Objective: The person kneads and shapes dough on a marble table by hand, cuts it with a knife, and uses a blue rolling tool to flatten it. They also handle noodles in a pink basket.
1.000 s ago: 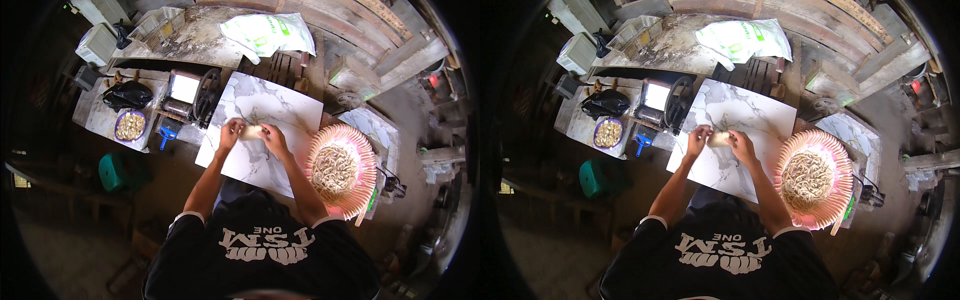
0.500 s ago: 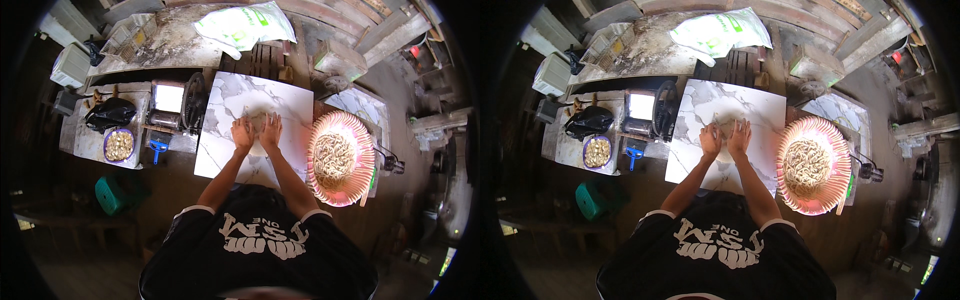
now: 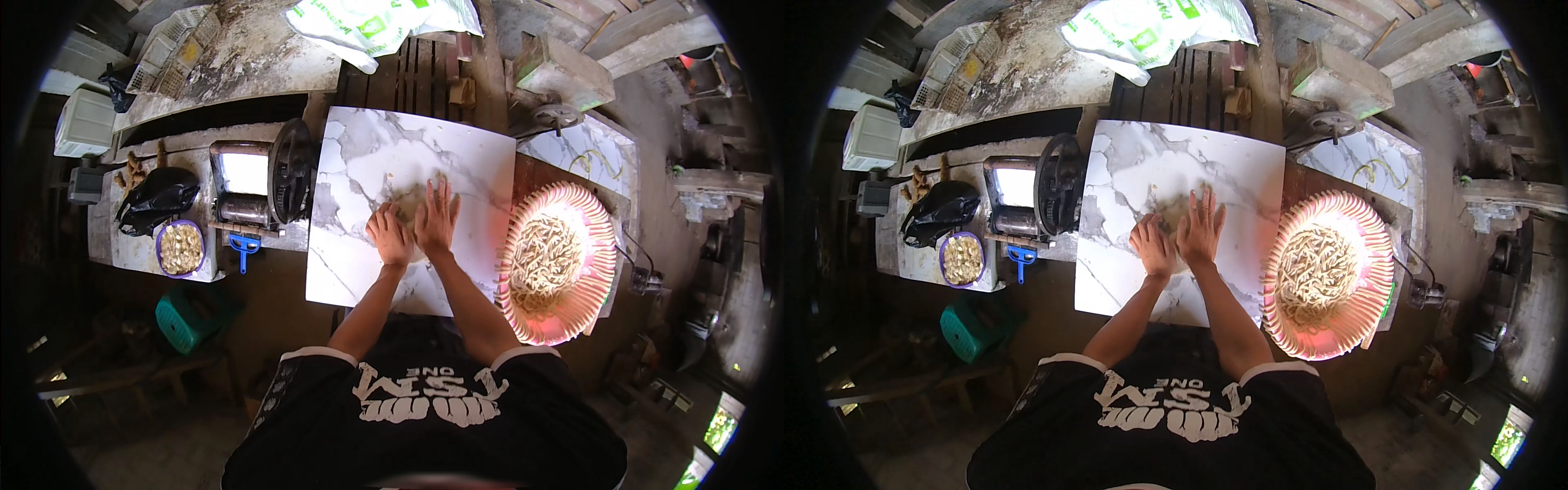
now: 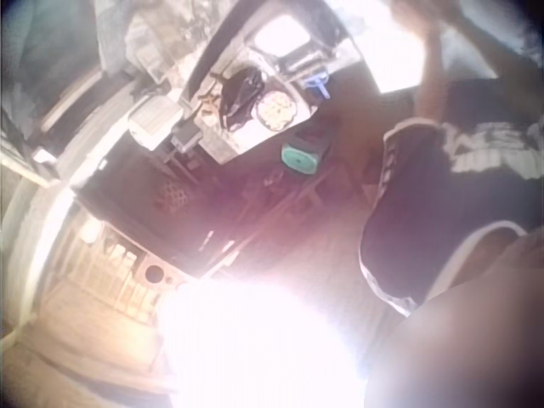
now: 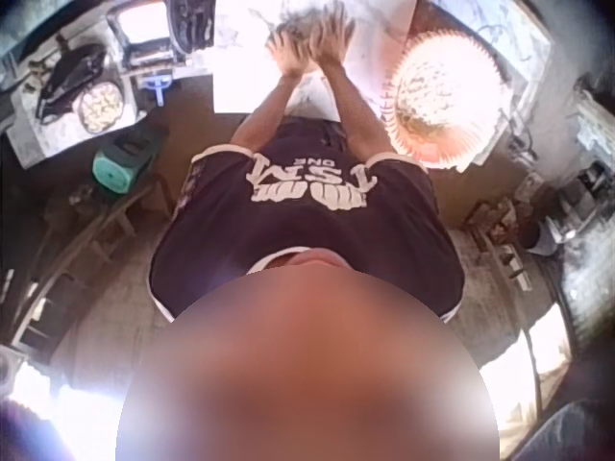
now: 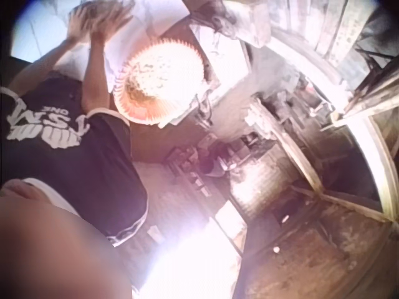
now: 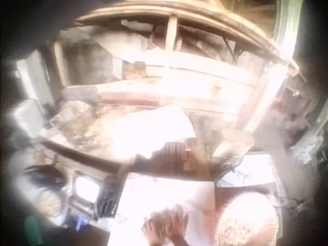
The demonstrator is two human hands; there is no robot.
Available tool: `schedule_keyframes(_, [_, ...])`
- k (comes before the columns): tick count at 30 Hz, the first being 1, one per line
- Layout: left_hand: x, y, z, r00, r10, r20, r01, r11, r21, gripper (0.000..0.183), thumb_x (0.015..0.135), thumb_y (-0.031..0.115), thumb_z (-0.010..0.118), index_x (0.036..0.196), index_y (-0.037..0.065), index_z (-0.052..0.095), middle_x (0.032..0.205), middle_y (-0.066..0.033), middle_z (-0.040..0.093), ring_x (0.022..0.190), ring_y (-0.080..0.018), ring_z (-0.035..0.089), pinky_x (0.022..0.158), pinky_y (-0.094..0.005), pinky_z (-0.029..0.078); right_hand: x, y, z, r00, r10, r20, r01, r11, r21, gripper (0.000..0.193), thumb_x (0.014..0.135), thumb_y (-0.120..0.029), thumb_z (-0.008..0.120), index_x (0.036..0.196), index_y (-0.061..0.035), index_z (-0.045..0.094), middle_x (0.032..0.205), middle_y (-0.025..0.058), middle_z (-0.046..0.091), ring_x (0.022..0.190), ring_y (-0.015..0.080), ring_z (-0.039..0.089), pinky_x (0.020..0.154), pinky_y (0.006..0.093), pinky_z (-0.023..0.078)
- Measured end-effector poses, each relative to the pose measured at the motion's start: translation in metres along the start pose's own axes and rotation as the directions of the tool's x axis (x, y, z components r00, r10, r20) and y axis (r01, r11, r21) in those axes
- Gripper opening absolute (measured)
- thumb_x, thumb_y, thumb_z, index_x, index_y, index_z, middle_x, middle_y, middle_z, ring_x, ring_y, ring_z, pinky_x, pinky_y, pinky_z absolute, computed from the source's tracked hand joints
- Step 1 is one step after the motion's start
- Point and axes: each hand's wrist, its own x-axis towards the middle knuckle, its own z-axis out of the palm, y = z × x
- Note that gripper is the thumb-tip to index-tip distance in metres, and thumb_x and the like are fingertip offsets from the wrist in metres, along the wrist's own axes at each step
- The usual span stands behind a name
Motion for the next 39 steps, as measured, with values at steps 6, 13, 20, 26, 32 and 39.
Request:
schedule_keyframes(6, [0.037, -0.016, 0.003, 0.972, 0.215, 0.096, -0.200, 0.968, -0.151, 0.027, 0.072, 0.006, 0.048, 0.100, 0.005, 0.046, 0.095, -0.0112, 0.049, 0.091, -0.0298, 0.042, 0.079, -0.0376, 0.033, 0.038, 0.010, 0.011, 0.972, 0.083, -0.218, -0.044, 0.983, 0.177, 0.048, 0.080, -0.028, 0.040, 0.124, -0.0096, 0.032, 0.127, 0.0149, 0.029, 0.121, 0.0274, 0.022, 0.097, 0.0456, 0.014])
schedule_keyframes(13, [0.049, -0.050, -0.013, 0.949, 0.085, 0.304, -0.024, 0.980, -0.196, 0.024, 0.074, 0.017, 0.057, 0.089, -0.001, 0.053, 0.079, -0.0168, 0.053, 0.075, -0.0313, 0.050, 0.066, -0.0372, 0.041, -0.008, -0.014, 0.018, 0.972, 0.223, -0.069, -0.219, 0.974, 0.065, 0.040, 0.076, -0.027, 0.050, 0.110, -0.0079, 0.042, 0.105, 0.0140, 0.047, 0.102, 0.0303, 0.038, 0.083, 0.0433, 0.029])
schedule_keyframes(20, [0.037, -0.040, -0.023, 0.852, -0.208, 0.481, 0.371, 0.887, -0.274, 0.030, 0.076, 0.021, 0.057, 0.092, -0.004, 0.054, 0.070, -0.0140, 0.059, 0.066, -0.0255, 0.057, 0.063, -0.0356, 0.044, 0.020, -0.005, 0.025, 0.998, 0.026, -0.056, 0.003, 0.880, 0.475, 0.032, 0.075, -0.016, 0.054, 0.104, -0.0065, 0.045, 0.093, 0.0142, 0.047, 0.090, 0.0290, 0.046, 0.076, 0.0369, 0.038])
schedule_keyframes(26, [0.034, -0.038, -0.031, 0.921, -0.160, 0.355, 0.327, 0.811, -0.484, 0.045, 0.078, 0.030, 0.056, 0.108, -0.002, 0.044, 0.104, -0.0150, 0.048, 0.094, -0.0189, 0.049, 0.075, -0.0309, 0.042, 0.050, -0.013, 0.002, 0.891, -0.434, -0.132, 0.414, 0.658, 0.629, 0.031, 0.073, -0.001, 0.054, 0.103, -0.0027, 0.049, 0.091, 0.0129, 0.046, 0.085, 0.0284, 0.047, 0.073, 0.0312, 0.040])
schedule_keyframes(32, [0.088, -0.042, -0.035, 0.909, 0.128, 0.397, 0.074, 0.886, -0.457, 0.042, 0.073, 0.008, 0.062, 0.112, 0.002, 0.047, 0.091, -0.0100, 0.058, 0.084, -0.0162, 0.053, 0.069, -0.0264, 0.043, 0.066, -0.011, -0.020, 0.844, -0.528, -0.093, 0.482, 0.672, 0.562, 0.030, 0.073, -0.003, 0.055, 0.102, -0.0003, 0.051, 0.097, 0.0134, 0.047, 0.092, 0.0283, 0.046, 0.078, 0.0344, 0.039])
schedule_keyframes(39, [0.076, -0.036, -0.036, 0.860, 0.457, 0.226, -0.353, 0.854, -0.383, 0.031, 0.072, 0.003, 0.057, 0.102, 0.001, 0.053, 0.104, -0.0151, 0.054, 0.098, -0.0299, 0.050, 0.084, -0.0339, 0.040, 0.048, -0.002, -0.017, 0.889, -0.456, -0.042, 0.405, 0.742, 0.534, 0.026, 0.070, -0.003, 0.057, 0.095, -0.0002, 0.054, 0.089, 0.0139, 0.052, 0.088, 0.0299, 0.047, 0.075, 0.0356, 0.039])
